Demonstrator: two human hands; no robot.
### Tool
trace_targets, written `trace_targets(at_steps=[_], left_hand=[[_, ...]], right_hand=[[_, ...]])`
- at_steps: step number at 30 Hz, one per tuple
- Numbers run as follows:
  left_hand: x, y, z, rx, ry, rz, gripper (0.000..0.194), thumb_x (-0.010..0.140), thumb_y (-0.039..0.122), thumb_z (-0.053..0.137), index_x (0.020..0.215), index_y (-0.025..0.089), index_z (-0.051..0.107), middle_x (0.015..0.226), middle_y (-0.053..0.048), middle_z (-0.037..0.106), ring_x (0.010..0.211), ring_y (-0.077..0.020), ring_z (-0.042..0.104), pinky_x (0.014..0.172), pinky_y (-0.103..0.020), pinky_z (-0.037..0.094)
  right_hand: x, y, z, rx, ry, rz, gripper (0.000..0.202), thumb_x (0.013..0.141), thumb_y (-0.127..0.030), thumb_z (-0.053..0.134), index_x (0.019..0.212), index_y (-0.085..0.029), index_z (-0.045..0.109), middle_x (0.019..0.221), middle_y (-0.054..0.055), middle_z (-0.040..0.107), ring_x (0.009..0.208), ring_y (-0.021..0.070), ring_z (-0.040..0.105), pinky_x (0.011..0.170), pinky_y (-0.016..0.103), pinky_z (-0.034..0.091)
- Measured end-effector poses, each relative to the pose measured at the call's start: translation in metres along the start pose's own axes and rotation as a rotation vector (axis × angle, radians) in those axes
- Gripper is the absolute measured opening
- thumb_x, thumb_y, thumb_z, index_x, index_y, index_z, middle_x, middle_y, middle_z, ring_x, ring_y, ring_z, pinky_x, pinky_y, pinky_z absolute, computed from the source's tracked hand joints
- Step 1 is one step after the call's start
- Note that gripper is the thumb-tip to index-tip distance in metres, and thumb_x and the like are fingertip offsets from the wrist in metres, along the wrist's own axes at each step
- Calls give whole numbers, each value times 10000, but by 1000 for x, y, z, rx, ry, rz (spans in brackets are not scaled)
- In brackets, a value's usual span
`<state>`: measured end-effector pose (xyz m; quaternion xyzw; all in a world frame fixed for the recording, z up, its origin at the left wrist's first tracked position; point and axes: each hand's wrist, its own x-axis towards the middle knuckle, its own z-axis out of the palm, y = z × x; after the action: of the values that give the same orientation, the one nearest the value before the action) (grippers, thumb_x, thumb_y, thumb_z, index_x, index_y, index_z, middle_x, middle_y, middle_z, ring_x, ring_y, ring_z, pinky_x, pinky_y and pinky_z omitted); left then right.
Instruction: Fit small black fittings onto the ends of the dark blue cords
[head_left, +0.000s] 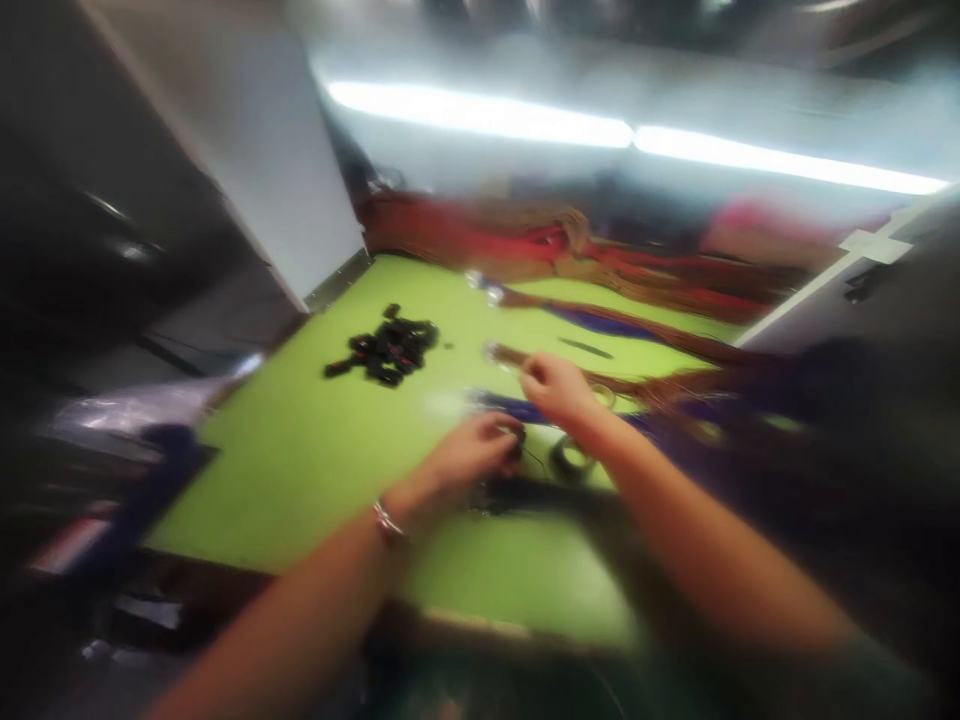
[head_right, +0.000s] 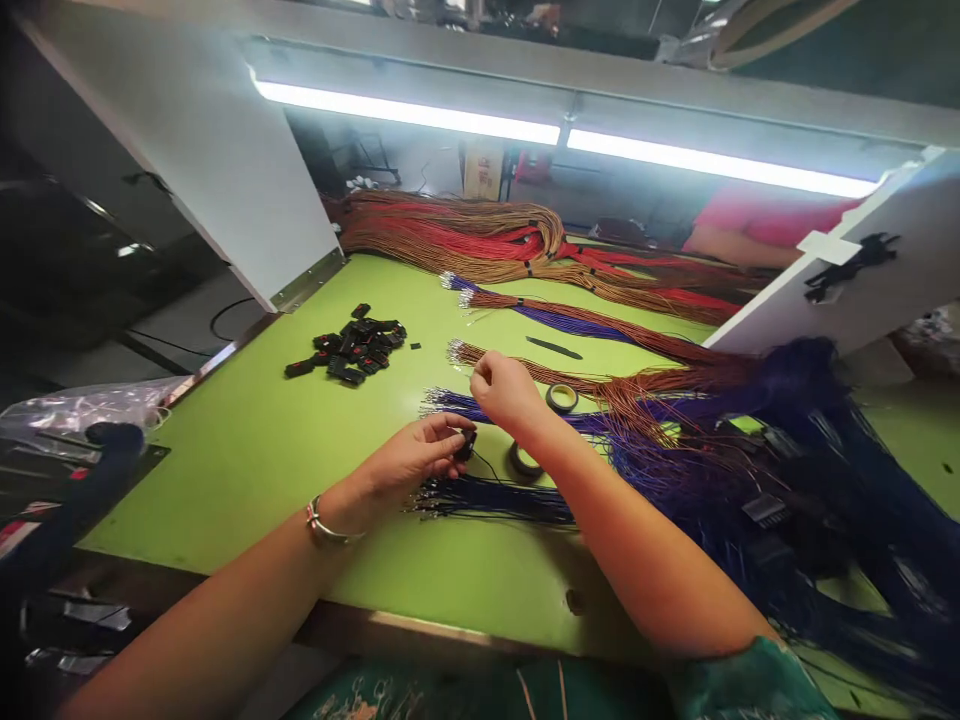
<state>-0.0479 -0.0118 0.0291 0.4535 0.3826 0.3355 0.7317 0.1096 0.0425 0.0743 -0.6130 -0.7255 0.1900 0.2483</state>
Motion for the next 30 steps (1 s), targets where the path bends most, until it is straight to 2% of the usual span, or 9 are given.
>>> trace_targets(at_steps=[3, 6, 10, 14, 24, 30], left_hand=[[0, 3, 1, -88, 9, -30, 355, 701, 314, 719, 984, 139, 592, 733, -34, 614, 597, -114, 599, 541, -219, 456], [1, 6, 3, -147, 22, -60, 355, 681, 267, 740, 973, 128, 593, 725, -33, 614, 598, -109, 594, 555, -222, 466], [0, 8, 4, -158, 32, -88, 334, 680, 230, 742, 963, 119, 605, 740, -44, 624, 606, -106, 589, 570, -227, 480], [0, 8, 4, -157, 44, -96, 330, 679, 214, 742, 962, 114, 605, 759, -53, 634, 606, -103, 588, 580, -232, 486], [0, 9, 3, -128, 39, -100, 367, 660, 256, 757, 951, 107, 591, 721, -33, 612, 541, -87, 573, 516, -202, 445], [2, 6, 2, -95, 67, -84, 396, 637, 278, 772, 939, 114, 573, 712, -10, 594, 518, -86, 579, 491, -190, 443]], right_hand=[[-32, 3, -21, 333, -115, 117, 155, 737, -256, 548, 639, -146, 597, 544, -20, 544, 484, 81, 429, 482, 209, 343], [-60, 8, -20, 468, -109, 163, 147, 715, -251, 553, 629, -142, 603, 524, -30, 533, 459, 68, 406, 467, 200, 336], [-80, 15, 1, 290, 45, 28, 98, 708, -162, 524, 628, -157, 580, 609, -8, 578, 567, 89, 473, 561, 208, 364], [-85, 20, 15, 21, 152, -161, 113, 756, -171, 510, 649, -171, 548, 678, 13, 573, 629, 110, 461, 600, 226, 338], [-88, 21, 15, -315, 235, -367, 179, 828, -174, 446, 672, -176, 532, 692, 34, 543, 663, 136, 455, 583, 254, 288], [-89, 23, 17, -287, 246, -355, 135, 824, -175, 475, 701, -178, 532, 688, 14, 537, 633, 119, 435, 560, 253, 259]])
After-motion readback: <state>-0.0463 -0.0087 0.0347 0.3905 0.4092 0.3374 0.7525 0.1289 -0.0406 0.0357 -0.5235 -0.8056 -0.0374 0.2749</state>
